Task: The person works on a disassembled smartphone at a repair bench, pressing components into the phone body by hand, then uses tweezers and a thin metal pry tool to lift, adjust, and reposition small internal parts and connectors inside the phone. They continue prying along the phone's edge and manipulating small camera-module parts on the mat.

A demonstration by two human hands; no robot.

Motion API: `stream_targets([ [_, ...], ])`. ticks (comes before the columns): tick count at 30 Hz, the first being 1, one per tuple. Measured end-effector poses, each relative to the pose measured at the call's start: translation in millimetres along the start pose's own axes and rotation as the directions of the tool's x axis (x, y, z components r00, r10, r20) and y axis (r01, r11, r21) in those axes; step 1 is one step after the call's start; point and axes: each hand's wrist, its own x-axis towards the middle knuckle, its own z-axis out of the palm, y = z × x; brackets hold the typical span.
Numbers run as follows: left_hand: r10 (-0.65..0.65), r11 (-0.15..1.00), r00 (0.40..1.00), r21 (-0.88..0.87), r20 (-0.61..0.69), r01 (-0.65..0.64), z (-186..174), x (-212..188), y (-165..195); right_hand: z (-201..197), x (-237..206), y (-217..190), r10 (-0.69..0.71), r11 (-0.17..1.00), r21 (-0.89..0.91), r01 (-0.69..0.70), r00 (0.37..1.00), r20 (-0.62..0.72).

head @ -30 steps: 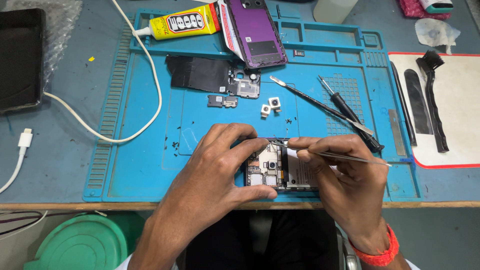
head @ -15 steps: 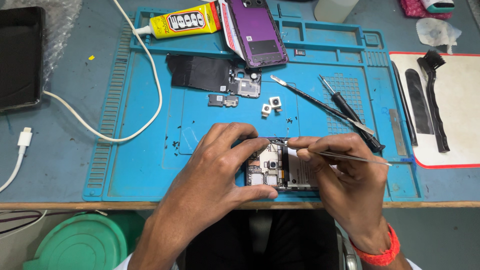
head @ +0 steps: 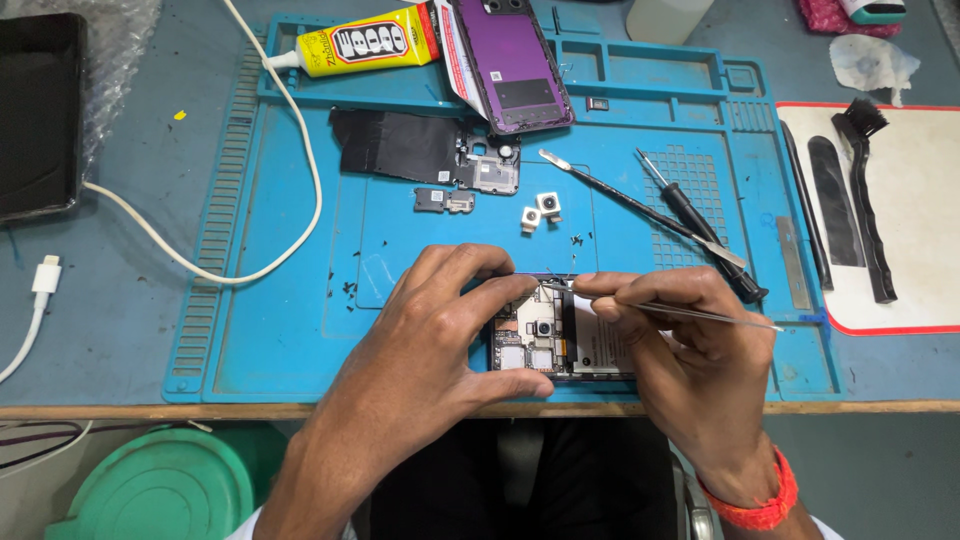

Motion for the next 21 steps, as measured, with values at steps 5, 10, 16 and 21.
stream_targets([
  [5,0.018,1.0,1.0,-0.004,0.004,-0.018,-0.3,0.0,-1.0,0.5,2.2,-1.7,-0.016,1.0,-0.02,0.016,1.0,0.006],
  [10,0.017,1.0,1.0,-0.007,0.007,-0.017,0.2,-0.1,-1.4,0.4,4.8,-5.1,0.008,0.999,-0.044,-0.008,1.0,0.009],
  [16,0.028,1.0,1.0,0.008,-0.011,-0.027,0.5,-0.1,-0.9,3.7,3.4,-3.9,-0.027,0.999,-0.027,0.027,0.999,-0.029],
  [21,0.006,1.0,1.0,-0.007,0.001,-0.006,0.9,-0.2,-1.1,2.0,-0.2,-1.9,-0.041,0.999,-0.012,0.04,0.995,-0.09],
])
